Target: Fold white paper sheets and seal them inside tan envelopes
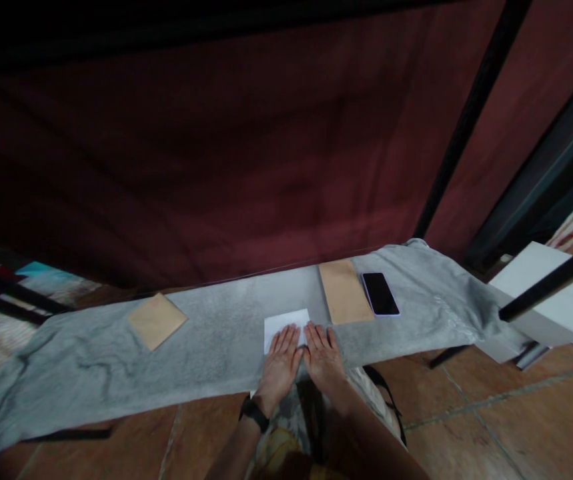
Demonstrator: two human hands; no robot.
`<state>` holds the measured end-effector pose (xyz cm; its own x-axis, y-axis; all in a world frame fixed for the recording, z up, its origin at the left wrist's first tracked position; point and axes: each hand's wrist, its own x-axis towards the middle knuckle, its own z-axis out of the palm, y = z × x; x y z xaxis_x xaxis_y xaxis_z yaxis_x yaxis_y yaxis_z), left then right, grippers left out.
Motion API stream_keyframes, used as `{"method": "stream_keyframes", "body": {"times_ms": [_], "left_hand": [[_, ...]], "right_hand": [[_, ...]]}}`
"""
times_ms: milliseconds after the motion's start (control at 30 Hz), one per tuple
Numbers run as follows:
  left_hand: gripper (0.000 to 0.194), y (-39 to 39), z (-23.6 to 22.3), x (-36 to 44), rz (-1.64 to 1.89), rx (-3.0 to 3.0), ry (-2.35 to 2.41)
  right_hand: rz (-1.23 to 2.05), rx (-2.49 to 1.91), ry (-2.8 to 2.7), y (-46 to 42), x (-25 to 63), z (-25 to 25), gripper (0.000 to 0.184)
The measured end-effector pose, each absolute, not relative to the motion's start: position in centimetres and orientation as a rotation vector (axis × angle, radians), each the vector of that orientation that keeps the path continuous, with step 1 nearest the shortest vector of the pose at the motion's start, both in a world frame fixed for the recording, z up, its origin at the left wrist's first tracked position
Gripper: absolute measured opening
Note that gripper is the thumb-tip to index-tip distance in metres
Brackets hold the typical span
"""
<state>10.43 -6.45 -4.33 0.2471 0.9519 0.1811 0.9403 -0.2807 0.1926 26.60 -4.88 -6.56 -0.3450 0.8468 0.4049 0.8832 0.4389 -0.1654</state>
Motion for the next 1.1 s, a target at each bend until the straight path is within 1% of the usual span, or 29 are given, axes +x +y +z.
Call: {"method": "stream_keyframes", "body": {"times_ms": [133, 300, 567, 767, 1100], "left_hand": [[0.054, -7.1, -4.2, 10.5, 0.356, 2.506, 1.769], [0.056, -7.7, -3.9, 9.4, 0.307, 2.567, 1.749], [0.066, -8.2, -3.4, 9.3, 0.285, 2.581, 1.714], [0.065, -8.3, -3.1, 9.2, 0.298, 2.562, 1.696], [0.064, -8.3, -3.0, 9.4, 0.286, 2.555, 1.719]], "right_hand": [[-0.123, -1.444, -2.309, -4.9, 26.8, -6.5, 0.051], [-0.105, -1.468, -2.306, -4.9, 26.8, -6.3, 0.048], [-0.053, -1.365, -2.419, -6.0, 27.9, -6.6, 0.048], [-0.069, -1.379, -2.392, -6.7, 29.3, -7.2, 0.052], [-0.039, -1.426, -2.391, -6.6, 30.0, -6.7, 0.049]]}}
